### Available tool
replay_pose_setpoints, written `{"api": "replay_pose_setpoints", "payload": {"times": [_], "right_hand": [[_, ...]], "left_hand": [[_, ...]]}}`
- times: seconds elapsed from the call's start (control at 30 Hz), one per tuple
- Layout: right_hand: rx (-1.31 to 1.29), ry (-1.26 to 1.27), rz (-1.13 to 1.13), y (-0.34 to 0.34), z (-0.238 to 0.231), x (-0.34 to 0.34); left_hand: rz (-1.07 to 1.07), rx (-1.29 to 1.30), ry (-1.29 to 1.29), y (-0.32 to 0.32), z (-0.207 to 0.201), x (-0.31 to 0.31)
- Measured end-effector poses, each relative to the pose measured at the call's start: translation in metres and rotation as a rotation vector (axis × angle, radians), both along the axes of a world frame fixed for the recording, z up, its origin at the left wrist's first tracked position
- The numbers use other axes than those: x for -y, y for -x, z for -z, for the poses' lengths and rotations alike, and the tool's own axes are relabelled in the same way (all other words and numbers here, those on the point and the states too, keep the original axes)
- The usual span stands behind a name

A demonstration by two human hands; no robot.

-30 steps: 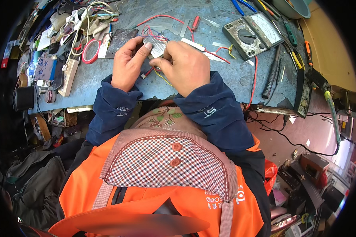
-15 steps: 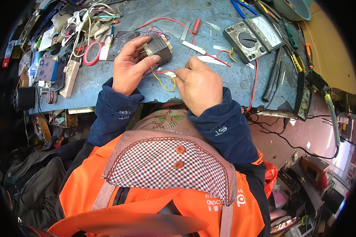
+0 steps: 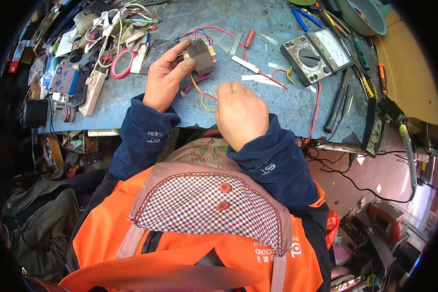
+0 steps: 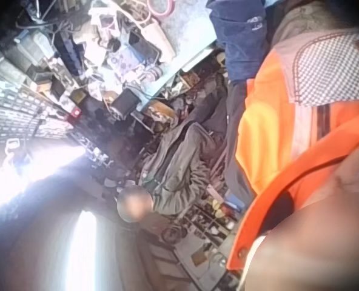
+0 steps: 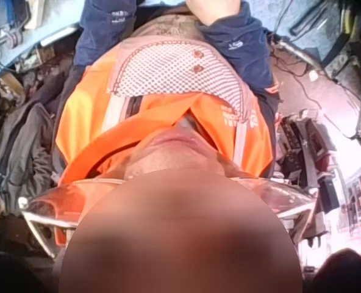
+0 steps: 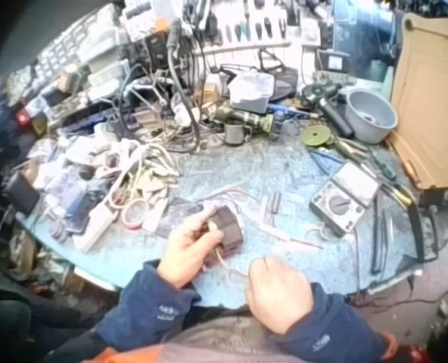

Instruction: The person assembles a small white plastic housing with a red cylindrical component and wires. They insert a metal heat sink into the housing, then use a screwdriver to tighten screws securing the assembly. The person repeatedly adjusts the wires and housing during the process.

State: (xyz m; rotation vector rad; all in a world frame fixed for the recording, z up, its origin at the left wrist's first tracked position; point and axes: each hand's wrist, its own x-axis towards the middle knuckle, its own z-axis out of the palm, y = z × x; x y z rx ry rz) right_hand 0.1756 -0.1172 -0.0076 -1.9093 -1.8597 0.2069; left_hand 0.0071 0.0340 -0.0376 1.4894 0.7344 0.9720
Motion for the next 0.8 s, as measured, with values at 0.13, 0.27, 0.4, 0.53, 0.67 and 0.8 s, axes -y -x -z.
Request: {"api": "replay_pose_setpoints", "payload": {"times": [0.13, 0.27, 0.4, 0.53, 0.67, 0.8], "right_hand": [[-0.140, -0.088, -0.053, -0.008, 0.004, 0.004], [-0.278, -0.145, -0.071, -0.024, 0.008, 0.005], [-0.483, -0.079, -0.041, -0.029, -0.007, 0.010], [-0.466, -0.314, 0.106, -0.032, 0.005, 0.001], [-0.699, -0.292, 0.186, -0.027, 0.011, -0.005], [-0.634, -0.338, 0.137, -0.021, 0.008, -0.004]], "left_hand": [[0.015, -0.003, 0.022, 0.001, 0.000, -0.002], [0.020, -0.001, 0.008, 0.002, 0.003, -0.003], [0.019, -0.017, 0.006, 0.002, 0.002, -0.002], [0.042, -0.019, 0.016, 0.001, -0.005, 0.004], [0.048, -0.016, -0.038, 0.002, -0.003, 0.011], [0.014, -0.129, -0.160, -0.001, -0.005, 0.016]]}}
